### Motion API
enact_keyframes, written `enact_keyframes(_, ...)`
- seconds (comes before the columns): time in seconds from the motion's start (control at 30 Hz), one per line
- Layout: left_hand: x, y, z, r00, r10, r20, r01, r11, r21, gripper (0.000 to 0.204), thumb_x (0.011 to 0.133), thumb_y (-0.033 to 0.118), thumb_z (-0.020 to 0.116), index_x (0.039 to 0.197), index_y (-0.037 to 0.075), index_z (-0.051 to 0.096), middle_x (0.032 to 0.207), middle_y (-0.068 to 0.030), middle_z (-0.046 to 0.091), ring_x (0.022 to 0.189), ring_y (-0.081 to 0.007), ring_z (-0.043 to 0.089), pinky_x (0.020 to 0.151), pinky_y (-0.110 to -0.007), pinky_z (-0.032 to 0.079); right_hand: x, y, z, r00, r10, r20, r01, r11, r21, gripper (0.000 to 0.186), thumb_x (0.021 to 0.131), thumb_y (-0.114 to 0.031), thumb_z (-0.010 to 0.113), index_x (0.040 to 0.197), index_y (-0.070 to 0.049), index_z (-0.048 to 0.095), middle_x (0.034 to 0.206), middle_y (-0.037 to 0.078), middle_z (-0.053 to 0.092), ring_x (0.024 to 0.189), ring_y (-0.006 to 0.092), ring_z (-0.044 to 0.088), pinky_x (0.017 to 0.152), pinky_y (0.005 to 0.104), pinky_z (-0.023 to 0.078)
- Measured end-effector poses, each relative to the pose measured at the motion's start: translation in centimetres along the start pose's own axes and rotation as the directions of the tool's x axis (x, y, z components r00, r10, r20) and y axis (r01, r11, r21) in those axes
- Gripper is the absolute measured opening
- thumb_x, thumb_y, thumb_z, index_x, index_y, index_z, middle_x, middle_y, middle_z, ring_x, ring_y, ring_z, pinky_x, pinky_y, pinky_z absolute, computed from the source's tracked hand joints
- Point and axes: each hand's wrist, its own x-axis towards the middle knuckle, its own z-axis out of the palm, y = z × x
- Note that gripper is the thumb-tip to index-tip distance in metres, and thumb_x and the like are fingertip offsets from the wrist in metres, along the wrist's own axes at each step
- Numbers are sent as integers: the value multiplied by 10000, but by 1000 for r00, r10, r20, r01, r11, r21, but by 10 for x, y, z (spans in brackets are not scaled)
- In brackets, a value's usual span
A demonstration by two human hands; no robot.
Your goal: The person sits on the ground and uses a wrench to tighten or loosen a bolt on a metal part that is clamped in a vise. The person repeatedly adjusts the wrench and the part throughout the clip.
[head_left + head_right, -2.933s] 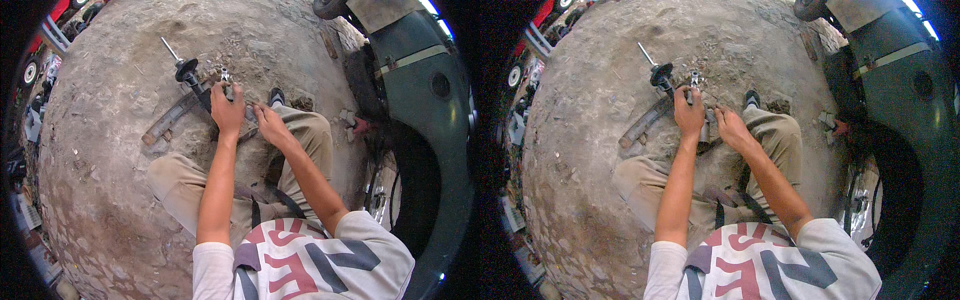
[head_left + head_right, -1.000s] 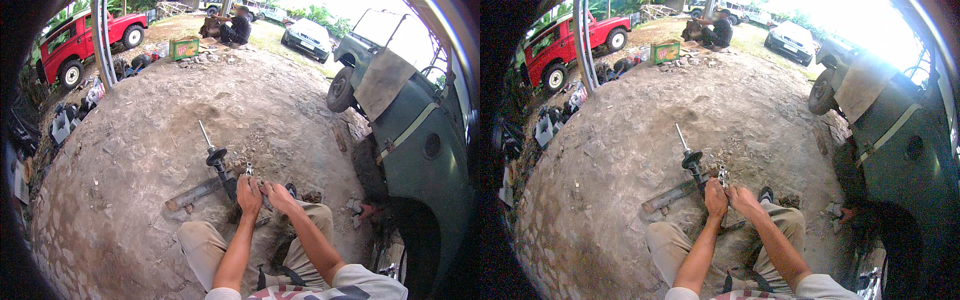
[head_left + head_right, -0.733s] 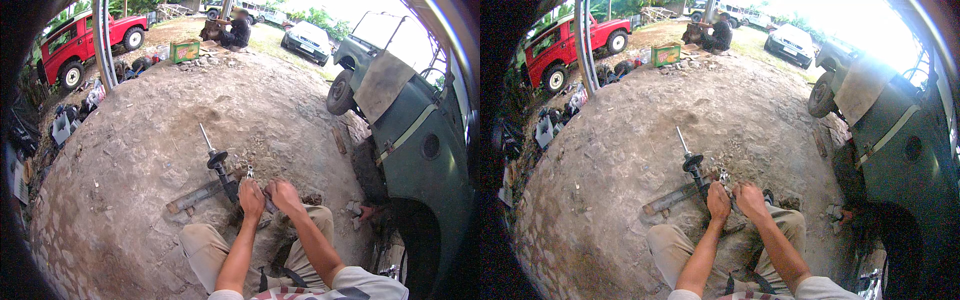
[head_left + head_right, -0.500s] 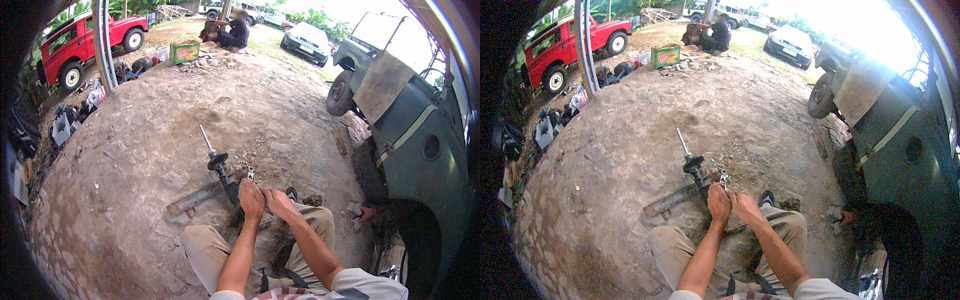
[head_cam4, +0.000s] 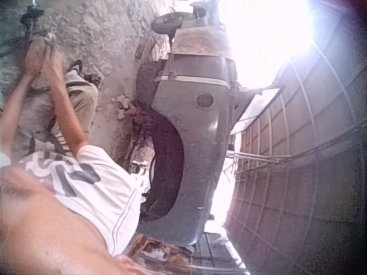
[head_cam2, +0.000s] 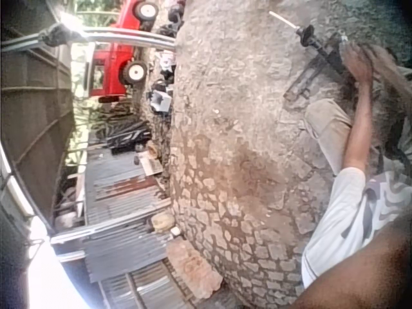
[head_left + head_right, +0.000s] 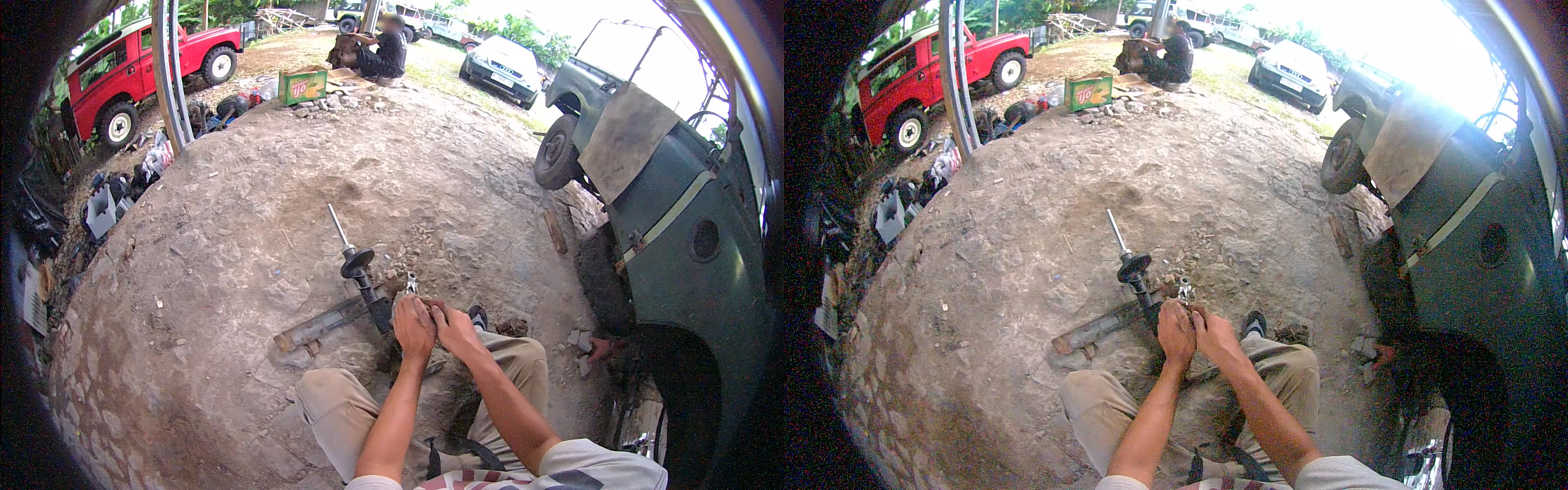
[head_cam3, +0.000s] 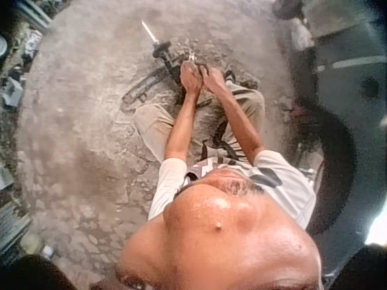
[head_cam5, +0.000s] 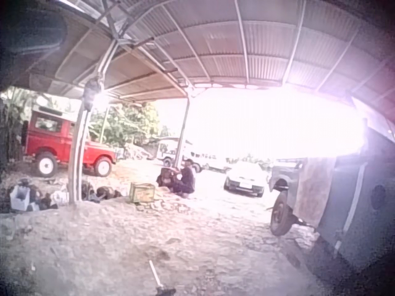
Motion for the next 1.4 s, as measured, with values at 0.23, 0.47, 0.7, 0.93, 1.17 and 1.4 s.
enact_keyframes(0.23, -3, 3, 1, 1000, -7, 4, 7, 1000, 19, 287, 985, 240, 387, 1043, 11, 550, 988, -194, 572, 949, -393, 542, 817, -479, 417, -8, -5, -13, 999, 7, 37, -5, 999, -52, 402, 973, -321, 430, 1101, 6, 627, 945, 309, 629, 951, 474, 594, 823, 521, 461)
enact_keyframes(0.47, -4, 0, 2, 999, 10, -35, -8, 999, 41, 278, 981, 226, 391, 1057, 15, 554, 991, -189, 579, 966, -381, 548, 829, -473, 420, -2, -7, -17, 975, 68, 210, -31, 984, -176, 400, 978, -297, 410, 1134, 16, 604, 997, 288, 634, 989, 456, 586, 852, 501, 448)
enact_keyframes(0.7, -5, -1, 0, 1000, -21, -21, 22, 999, 32, 279, 976, 229, 386, 1059, 23, 555, 1002, -184, 584, 973, -385, 546, 838, -481, 415, -13, -15, -18, 992, -39, 120, 55, 989, -139, 412, 982, -277, 397, 1107, 50, 614, 1123, 272, 610, 1105, 415, 544, 945, 454, 419)
enact_keyframes(0.93, -3, -4, -3, 998, -39, -43, 39, 999, 10, 275, 982, 235, 373, 1044, 37, 553, 1007, -183, 581, 981, -388, 544, 837, -480, 415, -11, -18, -20, 971, -96, 217, 127, 982, -137, 424, 992, -288, 389, 1131, 39, 621, 1155, 264, 609, 1196, 395, 502, 1019, 435, 391)
enact_keyframes(1.17, -2, 1, -5, 1000, 3, -30, -4, 1000, -17, 272, 991, 222, 354, 1026, 35, 548, 993, -184, 579, 974, -393, 547, 821, -482, 422, 1, -14, -16, 963, 109, 245, -60, 978, -198, 414, 988, -287, 376, 1082, 26, 630, 1114, 268, 612, 1118, 413, 532, 955, 460, 413)
enact_keyframes(1.4, -2, 0, 0, 1000, 8, 19, -8, 1000, -8, 380, 1022, 297, 296, 1067, 19, 551, 1009, -190, 580, 955, -396, 556, 836, -463, 431, 2, 3, -12, 982, 37, 186, -9, 988, -152, 420, 986, -302, 378, 1032, 36, 624, 1027, 276, 627, 1020, 441, 570, 892, 480, 437)
